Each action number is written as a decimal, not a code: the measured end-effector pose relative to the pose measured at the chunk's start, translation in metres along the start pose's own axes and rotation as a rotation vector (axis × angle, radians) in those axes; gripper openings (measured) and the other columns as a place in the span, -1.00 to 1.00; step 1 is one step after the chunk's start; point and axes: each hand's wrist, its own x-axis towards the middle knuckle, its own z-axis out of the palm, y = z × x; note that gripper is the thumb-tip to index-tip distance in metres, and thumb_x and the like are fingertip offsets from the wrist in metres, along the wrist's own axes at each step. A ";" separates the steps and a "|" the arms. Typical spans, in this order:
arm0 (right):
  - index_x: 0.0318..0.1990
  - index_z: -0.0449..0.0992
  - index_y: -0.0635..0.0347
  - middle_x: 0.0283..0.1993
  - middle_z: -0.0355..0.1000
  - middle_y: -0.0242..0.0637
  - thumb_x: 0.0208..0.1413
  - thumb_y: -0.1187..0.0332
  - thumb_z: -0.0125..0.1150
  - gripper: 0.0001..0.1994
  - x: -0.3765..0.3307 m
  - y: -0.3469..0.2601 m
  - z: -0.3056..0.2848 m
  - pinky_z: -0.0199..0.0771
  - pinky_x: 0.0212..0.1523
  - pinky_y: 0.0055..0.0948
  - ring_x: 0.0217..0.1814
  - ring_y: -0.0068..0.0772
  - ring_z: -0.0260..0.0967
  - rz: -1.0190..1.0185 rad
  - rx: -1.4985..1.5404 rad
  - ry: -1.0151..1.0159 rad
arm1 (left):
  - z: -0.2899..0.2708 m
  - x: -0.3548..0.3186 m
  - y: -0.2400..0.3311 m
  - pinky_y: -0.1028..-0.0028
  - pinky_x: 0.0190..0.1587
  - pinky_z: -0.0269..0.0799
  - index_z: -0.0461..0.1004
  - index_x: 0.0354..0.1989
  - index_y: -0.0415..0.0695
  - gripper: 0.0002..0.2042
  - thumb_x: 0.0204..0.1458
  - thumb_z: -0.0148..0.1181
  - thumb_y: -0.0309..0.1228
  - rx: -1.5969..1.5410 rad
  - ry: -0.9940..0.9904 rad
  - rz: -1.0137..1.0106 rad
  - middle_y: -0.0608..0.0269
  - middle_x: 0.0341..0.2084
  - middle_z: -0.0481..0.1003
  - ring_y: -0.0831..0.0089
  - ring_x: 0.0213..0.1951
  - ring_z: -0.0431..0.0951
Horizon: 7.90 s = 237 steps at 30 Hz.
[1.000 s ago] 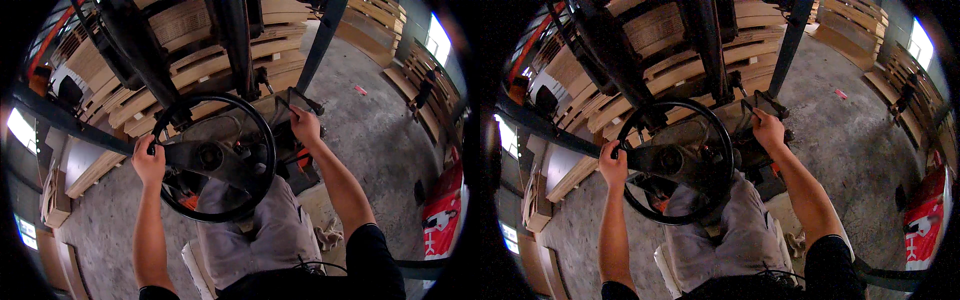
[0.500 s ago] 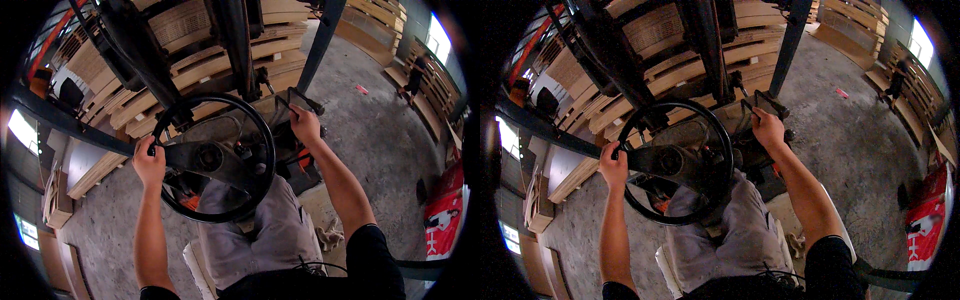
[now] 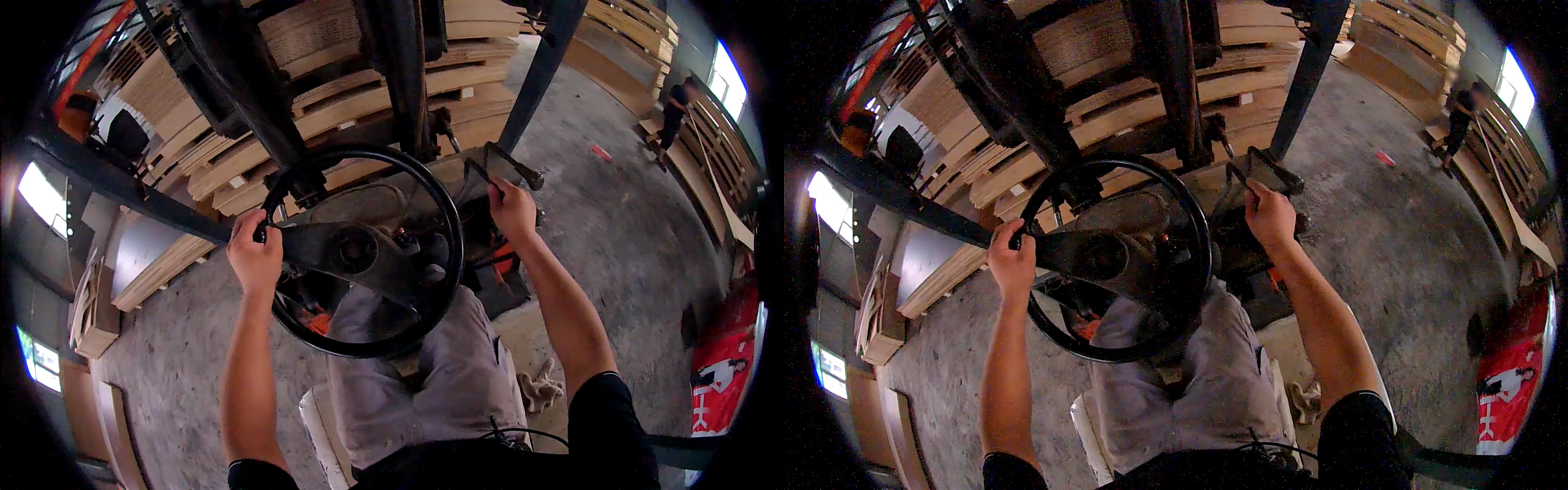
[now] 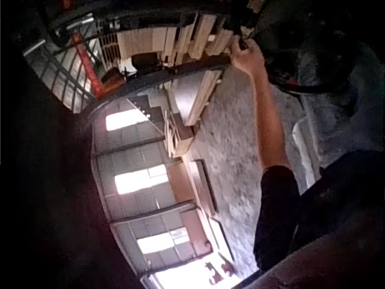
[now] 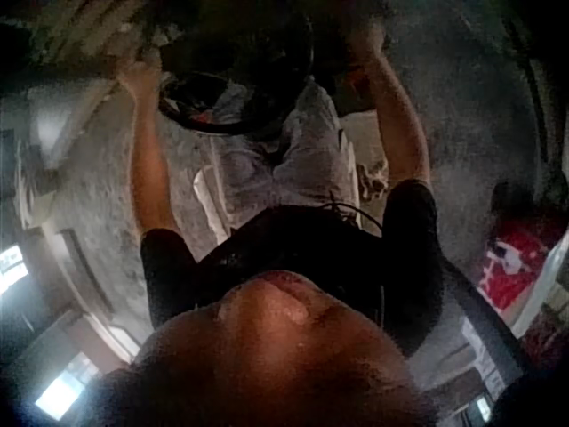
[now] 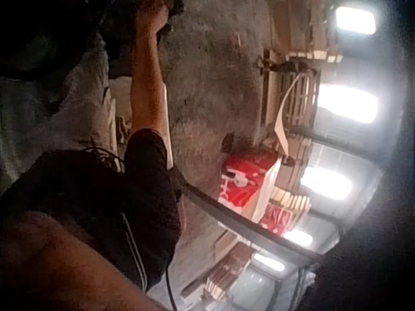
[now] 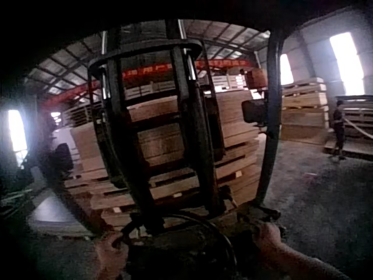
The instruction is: The person operates a forklift inside a warehouse, maneuvering the vehicle to position the forks under a pallet of wooden planks. They lift the load and drive the forklift out of the warehouse building into an outdoor paved area.
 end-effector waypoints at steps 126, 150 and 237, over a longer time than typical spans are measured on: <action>0.47 0.01 0.09 -0.47 0.48 -0.33 -0.09 0.23 0.44 -0.04 0.117 0.009 0.003 0.43 -0.31 -0.45 -0.42 -0.48 0.39 0.160 0.087 -0.330 | 0.009 0.018 0.143 0.26 -0.06 0.31 0.26 0.01 -0.10 -0.71 0.14 -0.01 -0.31 -1.391 -0.517 0.151 0.13 -0.15 0.35 0.25 -0.12 0.33; 0.42 0.09 0.11 0.09 0.48 0.05 -0.07 0.24 0.40 -0.13 0.110 -0.039 0.037 0.48 -0.02 -0.28 -0.10 -0.15 0.49 0.040 0.034 -0.424 | 0.066 -0.004 0.125 0.09 0.06 0.30 0.25 0.15 -0.12 -0.53 0.06 0.14 -0.31 -1.332 -0.300 0.290 -0.06 -0.02 0.35 0.04 0.04 0.33; 0.13 0.50 -0.08 -0.14 0.55 -0.03 0.12 0.27 0.08 -0.61 -0.342 -0.006 -0.026 0.52 -0.16 -0.09 -0.15 0.08 0.51 0.168 0.194 -0.663 | -0.065 -0.011 -0.073 0.20 -0.06 0.44 0.55 -0.24 -0.22 -0.84 0.02 0.11 -0.51 0.385 -0.261 0.137 0.05 -0.24 0.49 0.02 -0.12 0.49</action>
